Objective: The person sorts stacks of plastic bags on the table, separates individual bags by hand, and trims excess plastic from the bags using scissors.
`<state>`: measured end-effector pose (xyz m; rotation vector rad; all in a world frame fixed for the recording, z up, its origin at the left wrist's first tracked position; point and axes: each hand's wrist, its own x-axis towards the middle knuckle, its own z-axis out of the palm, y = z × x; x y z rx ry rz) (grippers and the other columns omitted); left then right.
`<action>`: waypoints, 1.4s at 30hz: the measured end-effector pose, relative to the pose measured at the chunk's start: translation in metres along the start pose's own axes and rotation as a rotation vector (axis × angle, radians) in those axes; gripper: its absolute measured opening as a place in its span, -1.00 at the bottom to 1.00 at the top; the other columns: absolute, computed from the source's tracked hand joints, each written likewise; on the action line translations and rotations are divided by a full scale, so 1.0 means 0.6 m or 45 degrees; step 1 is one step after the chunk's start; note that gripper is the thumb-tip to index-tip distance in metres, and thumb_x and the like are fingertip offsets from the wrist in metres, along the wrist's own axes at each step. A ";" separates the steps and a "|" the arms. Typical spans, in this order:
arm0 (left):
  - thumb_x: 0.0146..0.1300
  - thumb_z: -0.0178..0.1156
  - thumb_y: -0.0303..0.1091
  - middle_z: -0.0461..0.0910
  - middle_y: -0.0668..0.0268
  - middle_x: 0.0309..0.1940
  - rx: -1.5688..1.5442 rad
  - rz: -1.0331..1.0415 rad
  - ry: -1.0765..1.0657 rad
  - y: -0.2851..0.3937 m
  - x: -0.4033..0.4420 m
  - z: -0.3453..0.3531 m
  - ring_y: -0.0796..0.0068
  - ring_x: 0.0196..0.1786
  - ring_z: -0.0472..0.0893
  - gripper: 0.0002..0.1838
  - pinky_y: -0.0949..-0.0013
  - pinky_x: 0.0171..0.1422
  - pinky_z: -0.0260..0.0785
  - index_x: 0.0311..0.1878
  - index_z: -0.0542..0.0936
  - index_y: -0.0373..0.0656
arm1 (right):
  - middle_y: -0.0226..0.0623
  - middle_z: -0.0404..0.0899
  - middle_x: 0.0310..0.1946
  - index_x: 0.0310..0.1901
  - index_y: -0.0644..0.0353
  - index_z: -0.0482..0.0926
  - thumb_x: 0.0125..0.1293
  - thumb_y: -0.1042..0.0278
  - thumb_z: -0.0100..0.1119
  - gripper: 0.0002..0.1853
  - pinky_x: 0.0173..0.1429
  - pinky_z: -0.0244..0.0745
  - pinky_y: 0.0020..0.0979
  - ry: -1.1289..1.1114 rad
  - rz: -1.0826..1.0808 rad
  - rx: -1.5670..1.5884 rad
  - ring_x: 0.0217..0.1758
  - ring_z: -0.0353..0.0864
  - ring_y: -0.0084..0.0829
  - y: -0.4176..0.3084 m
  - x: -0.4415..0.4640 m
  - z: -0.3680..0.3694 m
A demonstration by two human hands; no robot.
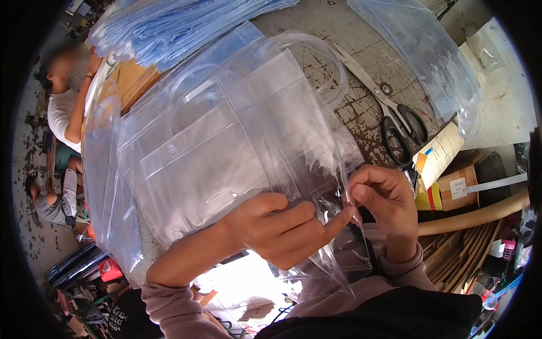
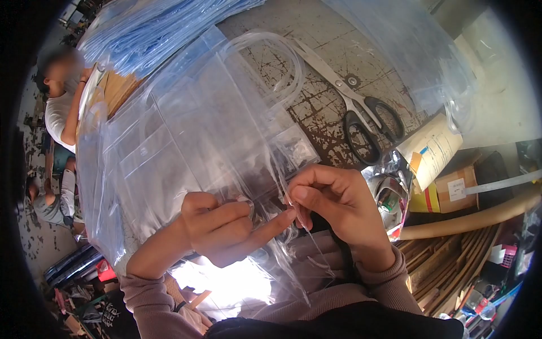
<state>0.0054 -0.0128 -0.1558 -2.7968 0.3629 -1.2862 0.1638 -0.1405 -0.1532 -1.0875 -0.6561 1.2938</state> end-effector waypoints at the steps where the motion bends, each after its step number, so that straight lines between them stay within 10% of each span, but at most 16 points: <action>1: -0.36 0.16 -0.39 0.11 0.50 -0.63 0.002 0.014 0.008 0.000 -0.001 0.001 0.71 -0.54 0.32 -0.53 0.50 -0.41 -0.10 -0.20 0.70 -0.13 | -0.33 0.50 -0.53 -0.34 0.40 0.52 0.33 0.45 0.05 -0.83 -0.43 0.34 -0.62 0.010 -0.006 -0.019 -0.54 0.44 -0.63 -0.002 -0.001 0.001; 6: -0.35 0.20 -0.41 0.12 0.49 -0.62 0.019 0.026 0.002 -0.001 -0.001 0.000 0.70 -0.54 0.32 -0.58 0.49 -0.39 -0.09 -0.26 0.70 -0.15 | -0.28 0.53 -0.44 -0.30 0.38 0.54 0.26 0.55 0.08 -0.92 -0.32 0.40 -0.51 0.153 -0.196 -0.285 -0.44 0.49 -0.50 -0.007 -0.004 -0.002; 8: -0.32 0.22 -0.43 0.13 0.49 -0.62 0.026 0.020 0.029 0.000 0.001 0.001 0.70 -0.54 0.33 -0.64 0.48 -0.38 -0.09 -0.31 0.70 -0.16 | -0.17 0.50 -0.27 -0.17 0.32 0.53 0.17 0.60 0.12 -0.82 -0.17 0.42 -0.35 0.564 -0.866 -1.337 -0.27 0.51 -0.27 -0.016 0.013 -0.027; 15: -0.31 0.25 -0.46 0.13 0.49 -0.62 0.022 0.019 0.013 0.000 -0.001 -0.002 0.69 -0.54 0.33 -0.68 0.46 -0.34 -0.07 -0.34 0.70 -0.16 | -0.08 0.33 -0.03 0.04 0.23 0.44 0.12 0.51 0.19 -0.60 -0.05 0.38 -0.22 0.792 -0.706 -2.226 -0.09 0.43 -0.12 -0.041 0.037 -0.081; 24: -0.30 0.24 -0.48 0.15 0.49 -0.62 0.038 0.013 0.027 0.000 0.002 0.000 0.66 -0.55 0.33 -0.68 0.48 -0.36 -0.04 -0.33 0.70 -0.16 | -0.12 0.43 -0.29 0.13 0.16 0.42 0.16 0.46 0.19 -0.55 -0.14 0.41 -0.30 0.725 -0.406 -1.980 -0.30 0.46 -0.11 -0.061 -0.004 -0.082; 26: -0.20 0.23 -0.47 0.20 0.50 -0.60 0.014 -0.019 -0.184 -0.002 0.007 -0.005 0.64 -0.51 0.35 -0.71 0.49 -0.40 0.02 -0.29 0.68 -0.15 | -0.25 0.45 -0.41 0.18 0.17 0.39 0.20 0.53 0.13 -0.53 -0.21 0.39 -0.47 0.564 0.054 -1.673 -0.37 0.46 -0.31 -0.087 -0.035 -0.087; 31: -0.26 0.18 -0.39 0.14 0.52 -0.65 0.021 -0.069 -0.279 0.001 0.002 0.010 0.66 -0.52 0.34 -0.54 0.47 -0.37 0.04 -0.14 0.69 0.00 | -0.45 0.42 -0.37 0.23 0.24 0.32 0.19 0.67 0.04 -0.48 -0.24 0.33 -0.64 0.437 0.016 -0.840 -0.31 0.40 -0.63 -0.039 -0.097 -0.132; 36: -0.05 0.17 -0.42 0.29 0.49 -0.54 -0.137 -0.109 -0.368 0.002 0.016 0.019 0.58 -0.37 0.40 -0.71 0.47 -0.34 0.17 -0.18 0.64 -0.14 | -0.44 0.30 -0.26 0.03 0.16 0.26 -0.15 0.45 0.42 -0.33 -0.14 0.24 -0.51 0.157 0.049 -0.190 -0.21 0.31 -0.58 0.056 -0.135 -0.129; 41: -0.09 0.16 -0.42 0.30 0.43 -0.53 -0.253 -0.192 -0.206 0.009 0.038 0.045 0.51 -0.33 0.43 -0.67 0.40 -0.29 0.23 -0.16 0.63 -0.15 | -0.48 0.26 -0.31 -0.04 0.16 0.27 -0.05 0.29 0.43 -0.41 -0.13 0.22 -0.53 0.184 0.154 -0.019 -0.19 0.26 -0.59 0.059 -0.135 -0.075; 42: -0.44 0.25 -0.39 0.13 0.47 -0.53 -0.294 -0.179 -0.104 0.014 0.044 0.064 0.52 -0.33 0.32 -0.50 0.46 -0.34 0.09 -0.22 0.70 -0.14 | -0.49 0.27 -0.33 -0.05 0.16 0.28 -0.04 0.22 0.45 -0.40 -0.13 0.21 -0.53 0.167 0.184 0.043 -0.20 0.26 -0.59 0.054 -0.135 -0.075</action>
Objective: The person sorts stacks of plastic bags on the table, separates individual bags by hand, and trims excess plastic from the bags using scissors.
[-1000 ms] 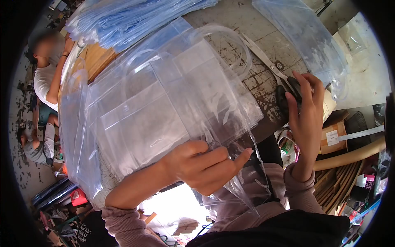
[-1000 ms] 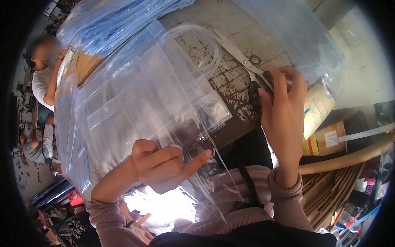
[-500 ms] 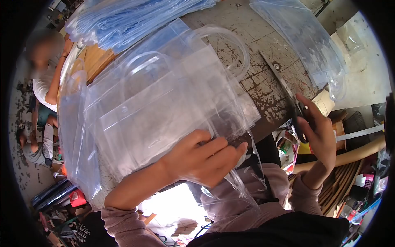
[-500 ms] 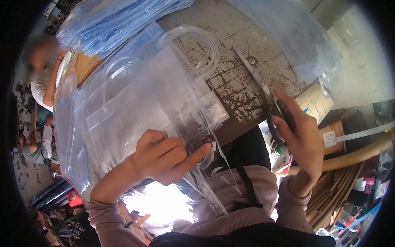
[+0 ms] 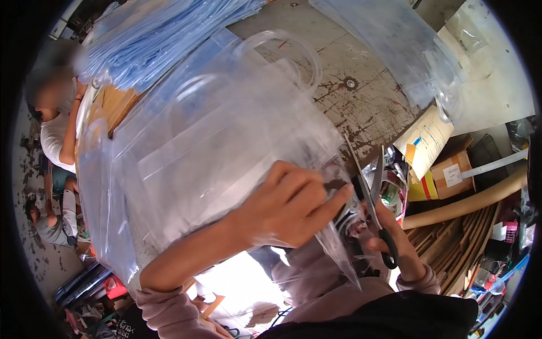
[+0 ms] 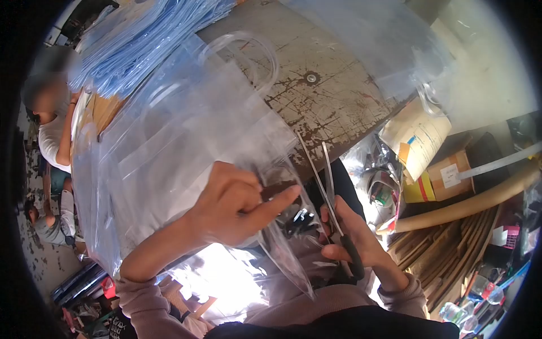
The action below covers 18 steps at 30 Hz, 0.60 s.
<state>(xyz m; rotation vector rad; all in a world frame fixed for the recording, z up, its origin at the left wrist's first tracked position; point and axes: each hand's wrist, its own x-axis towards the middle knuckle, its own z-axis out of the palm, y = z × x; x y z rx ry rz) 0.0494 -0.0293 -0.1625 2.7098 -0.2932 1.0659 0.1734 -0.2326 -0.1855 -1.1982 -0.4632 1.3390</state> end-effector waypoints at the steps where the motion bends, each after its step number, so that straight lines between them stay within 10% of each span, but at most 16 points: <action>1: -0.44 0.25 -0.39 0.13 0.47 -0.53 -0.006 -0.005 0.008 0.005 0.006 0.008 0.52 -0.33 0.32 -0.50 0.46 -0.34 0.09 -0.22 0.70 -0.14 | -0.49 0.27 -0.33 -0.05 0.16 0.28 -0.04 0.22 0.45 -0.40 -0.13 0.21 -0.53 0.005 0.006 -0.008 -0.20 0.26 -0.59 -0.004 -0.002 -0.001; 8: -0.46 0.19 -0.35 0.16 0.45 -0.50 -0.011 0.092 0.109 0.013 0.013 0.018 0.50 -0.32 0.33 -0.51 0.44 -0.35 0.16 -0.27 0.71 -0.18 | -0.45 0.32 -0.37 -0.14 0.21 0.33 -0.21 -0.17 0.51 -0.23 -0.19 0.19 -0.56 0.050 0.097 -0.056 -0.32 0.28 -0.61 -0.012 -0.018 0.002; 18: -0.48 0.15 -0.30 0.16 0.45 -0.52 0.002 0.042 0.055 0.014 0.018 0.018 0.51 -0.33 0.32 -0.47 0.46 -0.39 0.10 -0.27 0.70 -0.23 | -0.48 0.33 -0.44 -0.16 0.23 0.35 -0.25 -0.22 0.51 -0.21 -0.29 0.17 -0.57 0.079 -0.077 -0.093 -0.37 0.28 -0.65 0.001 0.001 -0.001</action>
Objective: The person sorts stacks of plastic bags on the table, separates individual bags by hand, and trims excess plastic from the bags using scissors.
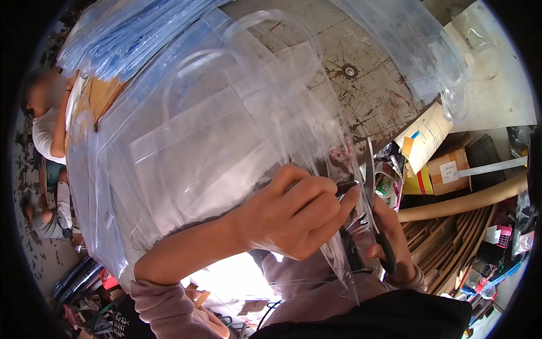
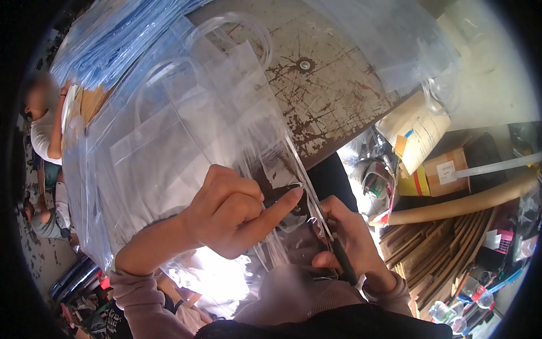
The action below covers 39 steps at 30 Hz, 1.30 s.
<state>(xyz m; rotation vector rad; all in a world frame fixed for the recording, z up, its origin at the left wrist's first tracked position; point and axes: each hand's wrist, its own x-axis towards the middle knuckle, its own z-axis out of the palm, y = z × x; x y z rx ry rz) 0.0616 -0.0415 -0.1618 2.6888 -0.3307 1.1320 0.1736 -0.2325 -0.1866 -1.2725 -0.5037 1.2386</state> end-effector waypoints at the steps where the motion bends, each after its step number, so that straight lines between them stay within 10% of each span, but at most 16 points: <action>1: -0.47 0.15 -0.30 0.16 0.46 -0.52 -0.004 -0.002 0.003 0.000 0.000 0.000 0.51 -0.33 0.32 -0.48 0.47 -0.39 0.10 -0.26 0.70 -0.23 | -0.48 0.33 -0.46 -0.16 0.24 0.36 -0.23 -0.22 0.50 -0.22 -0.31 0.16 -0.57 0.016 -0.020 -0.041 -0.39 0.27 -0.66 -0.002 0.002 0.001; 39: -0.47 0.14 -0.34 0.13 0.46 -0.54 -0.063 -0.031 0.006 0.006 -0.004 -0.002 0.52 -0.38 0.33 -0.45 0.51 -0.41 0.13 -0.23 0.69 -0.28 | -0.52 0.31 -0.54 -0.24 0.26 0.40 -0.25 -0.25 0.49 -0.24 -0.43 0.06 -0.60 0.087 -0.068 -0.150 -0.50 0.21 -0.69 -0.011 0.007 0.016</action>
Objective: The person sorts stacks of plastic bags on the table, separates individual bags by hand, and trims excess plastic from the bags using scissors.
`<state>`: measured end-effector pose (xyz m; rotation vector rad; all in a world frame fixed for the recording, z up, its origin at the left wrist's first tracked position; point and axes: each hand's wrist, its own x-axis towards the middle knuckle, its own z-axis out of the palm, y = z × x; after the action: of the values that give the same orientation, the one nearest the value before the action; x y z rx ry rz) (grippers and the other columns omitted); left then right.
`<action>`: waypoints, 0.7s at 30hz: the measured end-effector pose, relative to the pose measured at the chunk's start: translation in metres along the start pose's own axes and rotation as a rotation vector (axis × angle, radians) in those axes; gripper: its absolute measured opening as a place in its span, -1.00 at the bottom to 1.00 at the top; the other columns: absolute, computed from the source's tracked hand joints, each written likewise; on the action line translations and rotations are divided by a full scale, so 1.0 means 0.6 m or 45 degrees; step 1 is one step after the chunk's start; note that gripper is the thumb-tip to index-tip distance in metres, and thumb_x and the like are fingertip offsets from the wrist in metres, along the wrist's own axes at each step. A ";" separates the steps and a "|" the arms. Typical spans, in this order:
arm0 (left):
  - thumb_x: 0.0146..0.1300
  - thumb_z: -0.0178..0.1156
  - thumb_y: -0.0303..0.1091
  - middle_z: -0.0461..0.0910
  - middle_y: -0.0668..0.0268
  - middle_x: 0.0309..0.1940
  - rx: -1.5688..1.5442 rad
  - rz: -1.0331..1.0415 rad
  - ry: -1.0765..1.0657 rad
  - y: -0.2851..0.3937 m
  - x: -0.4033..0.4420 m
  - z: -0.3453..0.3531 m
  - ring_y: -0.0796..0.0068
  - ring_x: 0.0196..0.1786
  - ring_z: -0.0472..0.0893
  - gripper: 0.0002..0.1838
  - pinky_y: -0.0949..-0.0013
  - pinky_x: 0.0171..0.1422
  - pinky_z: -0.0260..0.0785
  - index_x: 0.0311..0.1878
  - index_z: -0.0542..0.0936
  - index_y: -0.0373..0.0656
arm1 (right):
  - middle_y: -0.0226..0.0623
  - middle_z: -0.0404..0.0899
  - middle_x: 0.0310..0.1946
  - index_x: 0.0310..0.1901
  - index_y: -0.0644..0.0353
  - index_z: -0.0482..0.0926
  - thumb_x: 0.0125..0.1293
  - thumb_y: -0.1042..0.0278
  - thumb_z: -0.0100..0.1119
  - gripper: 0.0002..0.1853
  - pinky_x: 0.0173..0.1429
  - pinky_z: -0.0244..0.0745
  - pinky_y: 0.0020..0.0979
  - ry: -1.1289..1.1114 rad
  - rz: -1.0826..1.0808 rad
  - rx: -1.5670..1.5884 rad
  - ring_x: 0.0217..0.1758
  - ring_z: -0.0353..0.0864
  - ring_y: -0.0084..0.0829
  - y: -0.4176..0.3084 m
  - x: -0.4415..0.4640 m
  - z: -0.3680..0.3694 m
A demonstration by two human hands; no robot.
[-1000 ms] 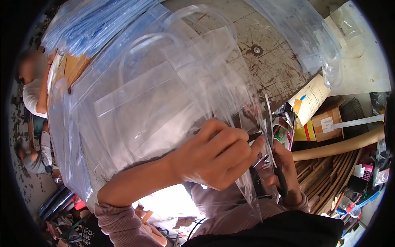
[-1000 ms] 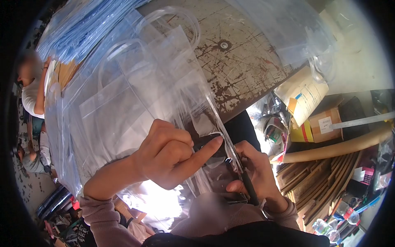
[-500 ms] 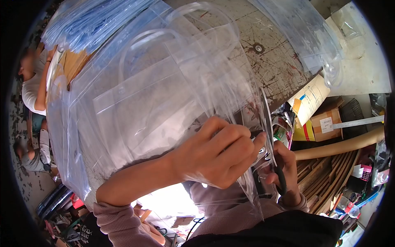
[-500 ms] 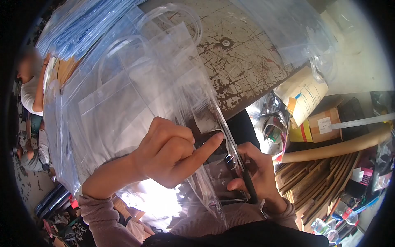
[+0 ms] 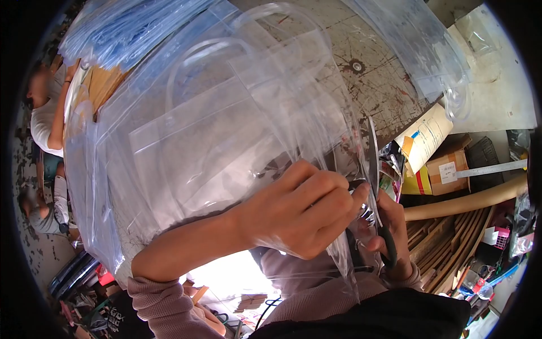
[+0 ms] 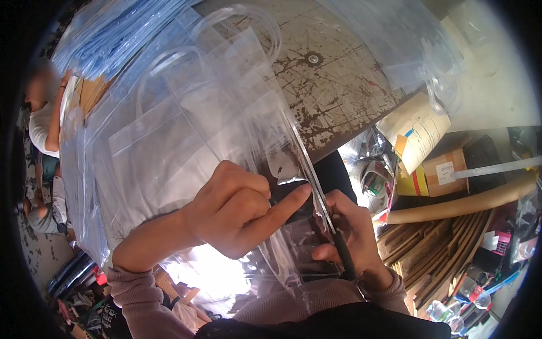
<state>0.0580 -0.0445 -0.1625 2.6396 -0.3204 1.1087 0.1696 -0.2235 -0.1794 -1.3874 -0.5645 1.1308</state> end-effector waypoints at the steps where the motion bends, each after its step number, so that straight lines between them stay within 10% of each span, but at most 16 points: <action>1: -0.47 0.14 -0.34 0.13 0.46 -0.54 -0.002 -0.002 0.004 0.000 0.000 0.000 0.52 -0.38 0.33 -0.45 0.51 -0.41 0.13 -0.23 0.69 -0.28 | -0.53 0.31 -0.55 -0.24 0.26 0.41 -0.26 -0.27 0.49 -0.23 -0.44 0.05 -0.60 0.027 -0.009 -0.002 -0.50 0.20 -0.70 0.002 -0.001 0.001; 21: -0.47 0.15 -0.33 0.12 0.46 -0.52 0.026 0.016 0.001 0.003 -0.001 -0.001 0.53 -0.37 0.33 -0.46 0.51 -0.43 0.11 -0.24 0.69 -0.27 | -0.55 0.34 -0.53 -0.20 0.25 0.40 -0.35 -0.31 0.49 -0.17 -0.41 0.09 -0.62 0.050 0.071 0.028 -0.47 0.23 -0.72 -0.013 0.004 0.009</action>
<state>0.0570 -0.0460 -0.1622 2.6583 -0.3278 1.1223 0.1681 -0.2174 -0.1716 -1.4107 -0.4864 1.1486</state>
